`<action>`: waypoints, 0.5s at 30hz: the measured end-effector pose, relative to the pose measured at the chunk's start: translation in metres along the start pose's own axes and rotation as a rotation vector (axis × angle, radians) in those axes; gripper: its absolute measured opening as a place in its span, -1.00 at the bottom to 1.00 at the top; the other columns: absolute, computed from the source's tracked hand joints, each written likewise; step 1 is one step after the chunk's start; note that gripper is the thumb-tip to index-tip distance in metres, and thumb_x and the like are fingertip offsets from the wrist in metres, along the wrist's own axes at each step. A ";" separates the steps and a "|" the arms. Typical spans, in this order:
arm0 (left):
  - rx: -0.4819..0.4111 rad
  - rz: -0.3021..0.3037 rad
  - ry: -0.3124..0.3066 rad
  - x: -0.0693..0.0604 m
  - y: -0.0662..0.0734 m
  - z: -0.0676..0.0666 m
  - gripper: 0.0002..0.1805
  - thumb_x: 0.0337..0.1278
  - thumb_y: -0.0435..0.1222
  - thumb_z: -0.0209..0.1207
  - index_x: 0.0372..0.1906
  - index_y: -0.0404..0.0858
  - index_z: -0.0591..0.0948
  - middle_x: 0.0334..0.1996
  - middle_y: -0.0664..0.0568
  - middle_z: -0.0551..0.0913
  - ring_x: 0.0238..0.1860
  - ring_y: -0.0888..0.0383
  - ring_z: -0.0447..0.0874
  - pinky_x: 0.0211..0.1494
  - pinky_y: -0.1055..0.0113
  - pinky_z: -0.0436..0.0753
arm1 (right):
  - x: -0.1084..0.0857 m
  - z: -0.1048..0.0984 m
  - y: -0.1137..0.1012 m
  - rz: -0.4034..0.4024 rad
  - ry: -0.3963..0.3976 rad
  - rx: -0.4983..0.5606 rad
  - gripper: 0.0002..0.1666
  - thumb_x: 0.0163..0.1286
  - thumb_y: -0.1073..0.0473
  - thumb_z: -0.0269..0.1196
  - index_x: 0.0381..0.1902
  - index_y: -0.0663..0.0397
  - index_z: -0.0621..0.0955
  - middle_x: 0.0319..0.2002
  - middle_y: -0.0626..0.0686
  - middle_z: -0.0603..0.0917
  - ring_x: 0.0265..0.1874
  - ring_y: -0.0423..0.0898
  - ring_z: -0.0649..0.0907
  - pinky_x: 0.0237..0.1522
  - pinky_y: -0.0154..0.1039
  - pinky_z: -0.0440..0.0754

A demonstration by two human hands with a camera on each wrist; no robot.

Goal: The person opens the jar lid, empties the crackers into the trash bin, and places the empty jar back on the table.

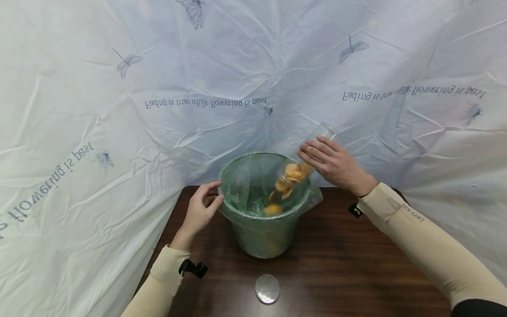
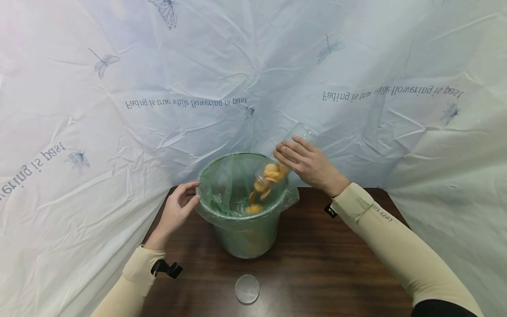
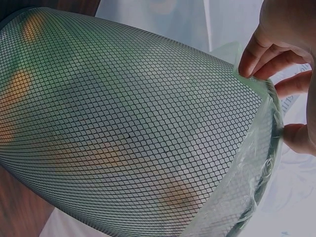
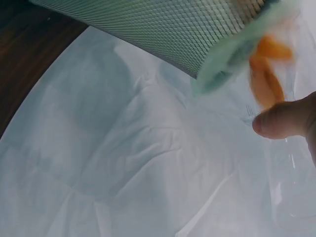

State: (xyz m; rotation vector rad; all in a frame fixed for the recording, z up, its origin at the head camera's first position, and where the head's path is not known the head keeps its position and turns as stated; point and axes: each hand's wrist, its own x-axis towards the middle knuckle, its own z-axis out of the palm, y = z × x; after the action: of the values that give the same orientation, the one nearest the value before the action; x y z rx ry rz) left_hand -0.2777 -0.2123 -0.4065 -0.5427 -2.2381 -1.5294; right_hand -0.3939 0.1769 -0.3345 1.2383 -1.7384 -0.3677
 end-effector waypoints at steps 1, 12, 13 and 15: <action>0.001 0.005 0.000 0.000 0.000 0.000 -0.56 0.29 -0.45 0.15 0.23 -0.53 0.45 0.06 -0.39 0.47 0.01 -0.22 0.54 0.01 0.12 0.64 | 0.000 -0.001 0.001 0.010 -0.012 0.008 -0.53 0.50 0.37 0.01 0.33 0.21 0.45 0.26 0.19 0.51 0.28 0.10 0.46 0.45 0.01 0.24; 0.003 -0.007 0.014 0.000 -0.001 0.001 -0.57 0.29 -0.43 0.17 0.22 -0.50 0.47 0.05 -0.34 0.49 0.01 -0.17 0.55 0.02 0.05 0.63 | -0.001 -0.003 0.008 0.083 0.015 0.098 -0.27 0.20 0.31 0.22 0.38 0.21 0.39 0.24 0.23 0.51 0.25 0.16 0.46 0.43 0.06 0.23; 0.004 -0.008 0.014 0.000 -0.001 0.001 -0.57 0.29 -0.42 0.17 0.22 -0.50 0.47 0.05 -0.34 0.49 0.01 -0.17 0.55 0.02 0.05 0.63 | -0.001 -0.003 0.008 0.084 0.015 0.099 -0.27 0.19 0.30 0.23 0.37 0.21 0.40 0.24 0.23 0.51 0.25 0.16 0.46 0.43 0.07 0.24; 0.007 -0.003 0.014 0.000 -0.001 0.001 -0.57 0.29 -0.43 0.17 0.22 -0.50 0.47 0.04 -0.35 0.49 0.01 -0.19 0.55 0.02 0.08 0.64 | -0.001 -0.004 0.008 0.088 0.018 0.107 -0.25 0.15 0.31 0.27 0.36 0.22 0.42 0.23 0.23 0.52 0.24 0.17 0.46 0.42 0.08 0.25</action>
State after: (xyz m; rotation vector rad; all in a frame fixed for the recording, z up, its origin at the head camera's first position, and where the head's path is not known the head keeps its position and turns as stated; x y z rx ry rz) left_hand -0.2782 -0.2117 -0.4075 -0.5248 -2.2344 -1.5214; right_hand -0.3955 0.1825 -0.3279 1.2323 -1.8103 -0.2137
